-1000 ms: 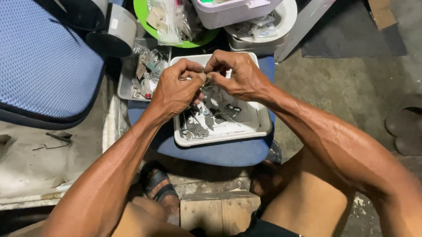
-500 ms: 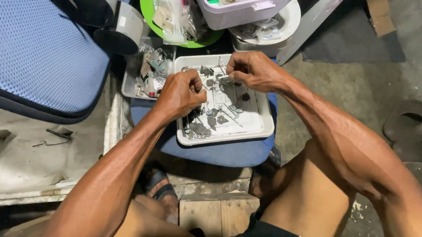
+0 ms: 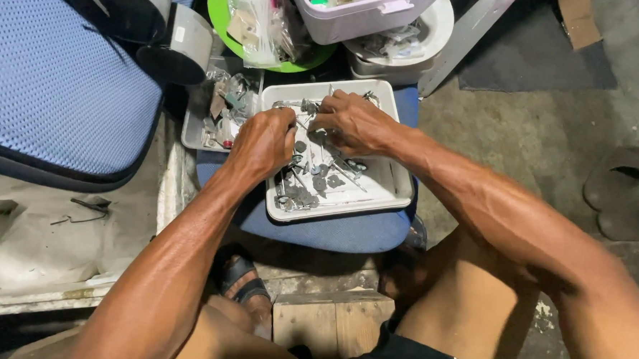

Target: Sorting and inspecting small metal components in a plastic tray

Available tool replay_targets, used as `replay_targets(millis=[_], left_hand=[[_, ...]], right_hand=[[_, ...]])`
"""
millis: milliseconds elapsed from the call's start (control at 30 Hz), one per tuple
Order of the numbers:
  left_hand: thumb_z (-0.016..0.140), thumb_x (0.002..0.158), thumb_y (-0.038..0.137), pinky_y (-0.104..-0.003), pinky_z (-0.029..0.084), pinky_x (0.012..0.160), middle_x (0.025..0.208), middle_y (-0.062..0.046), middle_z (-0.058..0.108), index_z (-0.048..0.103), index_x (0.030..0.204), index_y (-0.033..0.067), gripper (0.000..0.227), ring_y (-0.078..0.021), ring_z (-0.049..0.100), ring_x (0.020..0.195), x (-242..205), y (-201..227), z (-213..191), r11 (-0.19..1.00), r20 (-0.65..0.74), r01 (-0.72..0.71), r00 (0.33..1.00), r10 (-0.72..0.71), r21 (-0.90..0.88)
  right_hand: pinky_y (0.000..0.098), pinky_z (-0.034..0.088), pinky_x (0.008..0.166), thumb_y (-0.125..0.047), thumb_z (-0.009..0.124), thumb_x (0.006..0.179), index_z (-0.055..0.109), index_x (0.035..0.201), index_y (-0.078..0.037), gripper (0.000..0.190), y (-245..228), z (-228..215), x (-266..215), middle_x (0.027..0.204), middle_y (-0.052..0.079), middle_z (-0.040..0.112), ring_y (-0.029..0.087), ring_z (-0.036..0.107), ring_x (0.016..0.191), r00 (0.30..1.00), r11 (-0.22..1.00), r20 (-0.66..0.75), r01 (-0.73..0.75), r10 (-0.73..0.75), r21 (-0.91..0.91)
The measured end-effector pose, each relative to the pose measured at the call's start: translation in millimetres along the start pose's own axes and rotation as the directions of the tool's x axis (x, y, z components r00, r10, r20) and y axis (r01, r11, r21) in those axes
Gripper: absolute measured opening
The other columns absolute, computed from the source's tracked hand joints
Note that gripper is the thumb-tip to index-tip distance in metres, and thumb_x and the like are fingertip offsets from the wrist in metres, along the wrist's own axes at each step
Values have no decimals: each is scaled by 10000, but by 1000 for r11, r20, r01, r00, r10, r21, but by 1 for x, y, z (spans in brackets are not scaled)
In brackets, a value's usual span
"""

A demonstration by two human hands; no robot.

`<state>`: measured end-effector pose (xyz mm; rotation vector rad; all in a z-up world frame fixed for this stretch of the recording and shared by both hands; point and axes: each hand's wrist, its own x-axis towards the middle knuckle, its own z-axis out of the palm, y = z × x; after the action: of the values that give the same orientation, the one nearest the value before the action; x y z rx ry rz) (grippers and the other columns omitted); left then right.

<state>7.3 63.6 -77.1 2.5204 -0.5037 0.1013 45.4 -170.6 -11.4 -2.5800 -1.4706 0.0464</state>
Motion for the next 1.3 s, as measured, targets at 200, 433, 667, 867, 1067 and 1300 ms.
replay_targets(millis=[200,433,667,867,1067,1300], left_hand=[[607,944,105,-488,599,718,855,-173,695,676,982,66,88,-411,725,853,-3,4,-7,999,3,-2,1000,2,-51],[604,926,48,-503,604,741,882,-194,688,677,1009,52,110,-427,719,885,1,-2,-5,998,37,15,999,-13,-64],[613,911,34,-537,602,677,843,-193,655,701,898,48,90,-454,714,776,9,-12,16,1000,37,-23,999,22,21],[663,881,78,-550,605,650,826,-162,643,733,821,44,98,-434,724,692,24,-10,33,976,13,1,1000,-4,217],[690,829,40,-556,608,677,853,-176,646,733,807,-8,69,-438,731,716,31,0,39,961,-15,62,998,-60,269],[631,888,-22,-504,602,646,690,-170,626,735,865,-55,111,-428,729,656,32,25,18,981,-59,161,986,-156,110]], right_hand=[[406,543,799,-183,769,853,754,967,-174,116,9,9,4,947,91,670,272,621,921,1000,998,11,27,-26,-58],[461,567,751,-214,748,846,687,957,-118,159,27,10,-9,875,117,670,323,648,884,996,988,14,-84,83,132],[414,533,649,-214,729,903,657,882,-125,117,14,-16,-18,679,76,645,250,628,658,960,854,-37,-230,279,467],[374,527,627,-127,706,944,713,893,-101,57,-14,-50,-18,679,96,670,205,630,635,958,783,-44,-205,284,587],[368,542,657,-77,704,942,755,962,-65,56,-11,-49,-21,733,119,686,196,632,658,962,742,-53,-171,268,648],[356,549,658,-57,703,940,763,1027,-51,106,-8,-47,-31,742,102,678,185,643,670,966,723,-77,-132,248,678]])
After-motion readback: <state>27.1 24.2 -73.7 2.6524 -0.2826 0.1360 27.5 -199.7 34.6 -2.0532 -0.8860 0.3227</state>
